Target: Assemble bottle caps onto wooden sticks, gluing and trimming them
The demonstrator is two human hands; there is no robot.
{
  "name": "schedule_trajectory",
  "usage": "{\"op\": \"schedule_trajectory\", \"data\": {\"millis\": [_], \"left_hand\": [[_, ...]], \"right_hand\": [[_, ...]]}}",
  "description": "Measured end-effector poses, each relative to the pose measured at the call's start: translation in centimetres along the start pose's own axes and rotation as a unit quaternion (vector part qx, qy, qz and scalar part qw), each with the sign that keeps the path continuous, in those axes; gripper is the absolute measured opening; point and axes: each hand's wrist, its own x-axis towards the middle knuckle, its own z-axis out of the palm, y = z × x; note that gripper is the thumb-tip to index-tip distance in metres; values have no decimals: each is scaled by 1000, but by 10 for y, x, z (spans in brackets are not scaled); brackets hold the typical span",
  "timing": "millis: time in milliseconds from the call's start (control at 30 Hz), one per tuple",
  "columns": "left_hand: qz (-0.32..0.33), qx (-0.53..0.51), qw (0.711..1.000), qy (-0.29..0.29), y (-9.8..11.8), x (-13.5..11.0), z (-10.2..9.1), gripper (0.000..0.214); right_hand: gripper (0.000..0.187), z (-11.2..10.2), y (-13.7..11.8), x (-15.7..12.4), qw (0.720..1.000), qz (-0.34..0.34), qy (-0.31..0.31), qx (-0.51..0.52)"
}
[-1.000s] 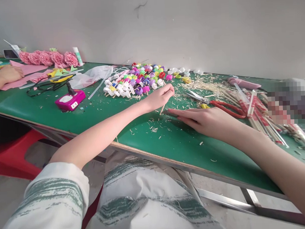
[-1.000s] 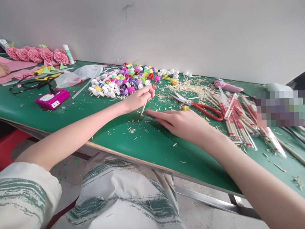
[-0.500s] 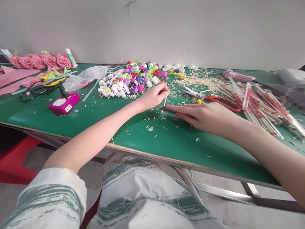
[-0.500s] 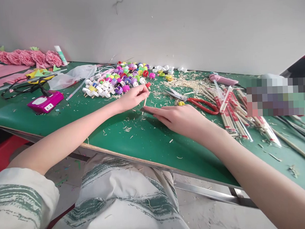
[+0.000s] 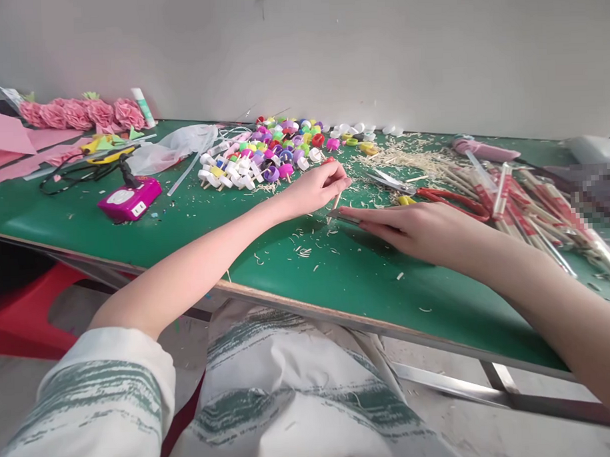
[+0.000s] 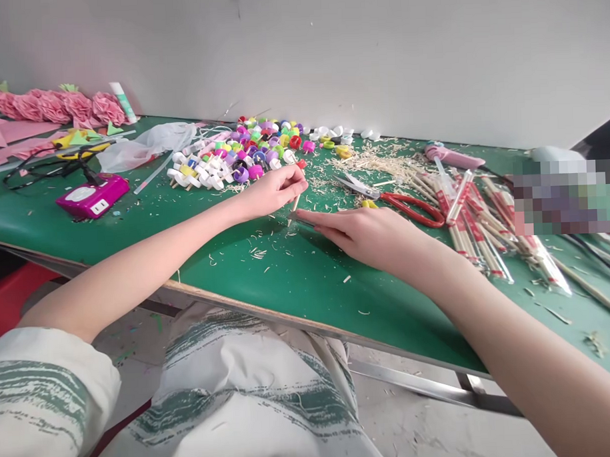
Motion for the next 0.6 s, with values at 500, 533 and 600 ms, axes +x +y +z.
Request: {"op": "schedule_trajectory", "data": {"millis": [500,533,600], "left_hand": [[-18,9,1000,-4,6,-2,0,16],[-23,7,1000,-4,7,-2,0,16],[-33,8,999,-5,9,-3,0,16]], "right_hand": [[45,-2,1,5,996,13,-79,39],[46,-3,0,5,995,13,-84,42],[45,-6,-2,5,994,14,-99,43]]}}
